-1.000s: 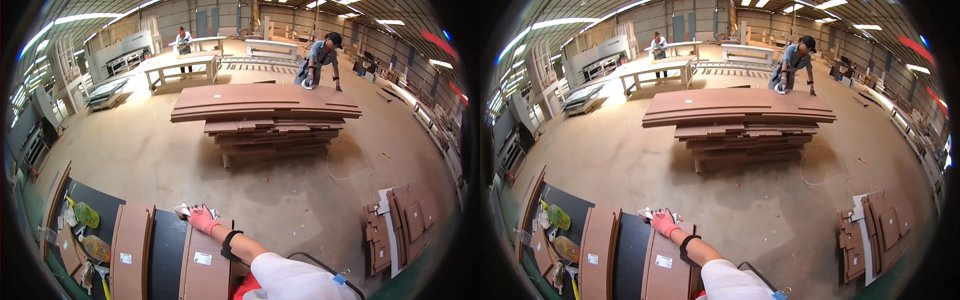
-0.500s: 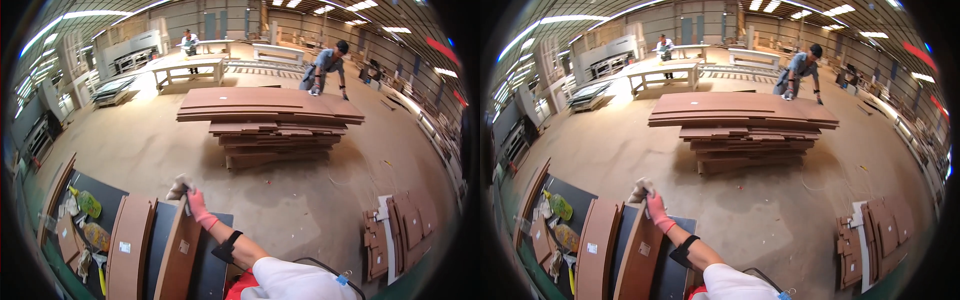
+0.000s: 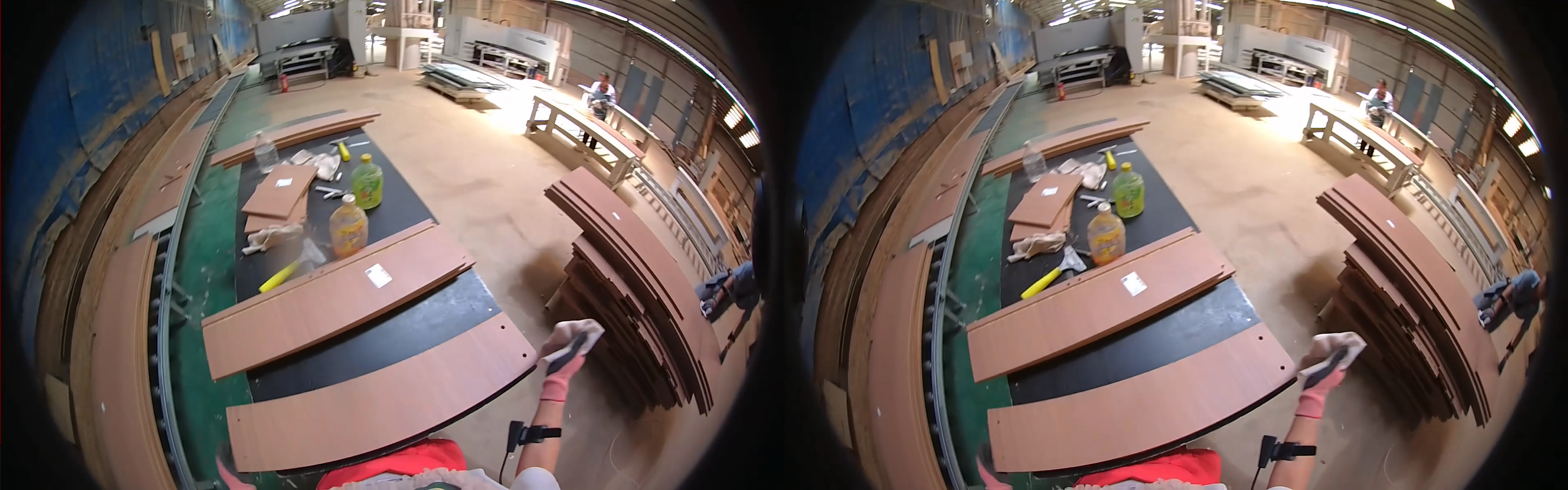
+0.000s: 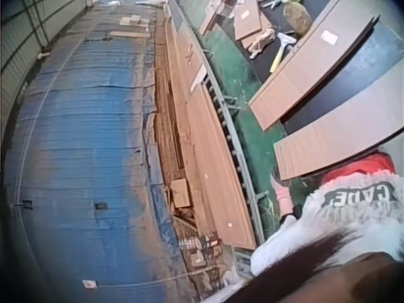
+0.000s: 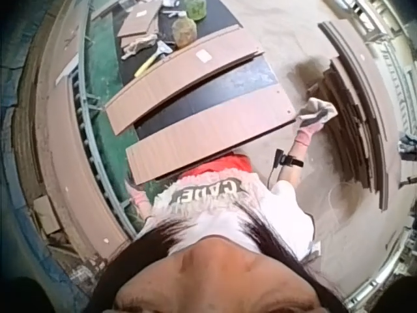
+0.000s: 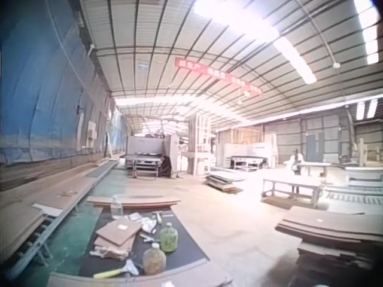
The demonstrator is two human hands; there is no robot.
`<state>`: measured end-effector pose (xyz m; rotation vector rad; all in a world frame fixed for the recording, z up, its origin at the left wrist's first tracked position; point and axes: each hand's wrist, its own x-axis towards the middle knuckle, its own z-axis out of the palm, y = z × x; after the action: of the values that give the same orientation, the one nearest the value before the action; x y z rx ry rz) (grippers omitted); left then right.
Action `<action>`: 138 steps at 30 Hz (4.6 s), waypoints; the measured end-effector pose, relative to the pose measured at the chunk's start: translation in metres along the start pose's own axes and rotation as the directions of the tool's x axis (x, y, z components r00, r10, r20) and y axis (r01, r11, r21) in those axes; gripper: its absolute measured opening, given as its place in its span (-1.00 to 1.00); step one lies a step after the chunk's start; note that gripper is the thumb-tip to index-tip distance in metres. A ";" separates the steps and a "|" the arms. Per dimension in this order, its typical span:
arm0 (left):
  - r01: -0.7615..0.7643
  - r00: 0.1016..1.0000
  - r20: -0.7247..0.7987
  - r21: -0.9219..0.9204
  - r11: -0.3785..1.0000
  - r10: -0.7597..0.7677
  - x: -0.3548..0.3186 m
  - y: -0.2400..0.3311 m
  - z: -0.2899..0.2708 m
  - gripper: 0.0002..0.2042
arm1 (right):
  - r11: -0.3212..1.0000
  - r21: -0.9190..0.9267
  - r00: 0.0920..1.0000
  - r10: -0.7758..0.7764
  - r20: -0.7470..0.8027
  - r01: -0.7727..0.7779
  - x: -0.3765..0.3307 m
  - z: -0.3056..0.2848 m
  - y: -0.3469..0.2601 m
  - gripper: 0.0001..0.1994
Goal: Wiping down and cleaning the surfaces of manufactured wood panels using a cloth and scraper tool.
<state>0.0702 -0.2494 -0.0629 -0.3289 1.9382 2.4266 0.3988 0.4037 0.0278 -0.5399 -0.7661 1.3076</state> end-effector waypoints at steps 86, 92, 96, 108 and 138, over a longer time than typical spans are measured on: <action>0.148 0.940 0.272 0.221 0.964 -0.206 -0.017 -0.019 0.029 -0.53 | 0.700 -0.083 -0.276 0.384 0.881 0.709 -0.472 0.295 0.192 -0.53; 0.280 0.957 0.212 -0.843 0.459 -0.196 -0.048 -0.122 -0.058 -0.44 | 0.988 0.078 -0.734 0.047 0.677 0.135 -0.518 0.272 0.122 -0.50; 0.822 0.551 0.782 -0.569 0.025 -0.292 -0.029 -0.017 0.007 -0.22 | 0.970 0.004 -0.808 0.200 0.553 0.243 -0.452 0.232 0.111 -0.36; 0.639 0.766 0.350 -0.311 0.704 -0.540 0.029 -0.002 0.031 -0.60 | -0.199 -0.741 0.736 0.430 0.523 0.642 -0.102 0.015 0.087 -0.51; -0.085 0.967 0.218 0.768 0.635 -0.133 0.006 0.067 0.147 -0.67 | -0.385 -0.716 0.803 0.138 0.579 0.582 -0.004 0.064 0.129 -0.61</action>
<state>0.0322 -0.1232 0.0310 0.0023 2.5515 1.2793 0.2669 0.4214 -0.0265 -1.3155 -2.3714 -0.2117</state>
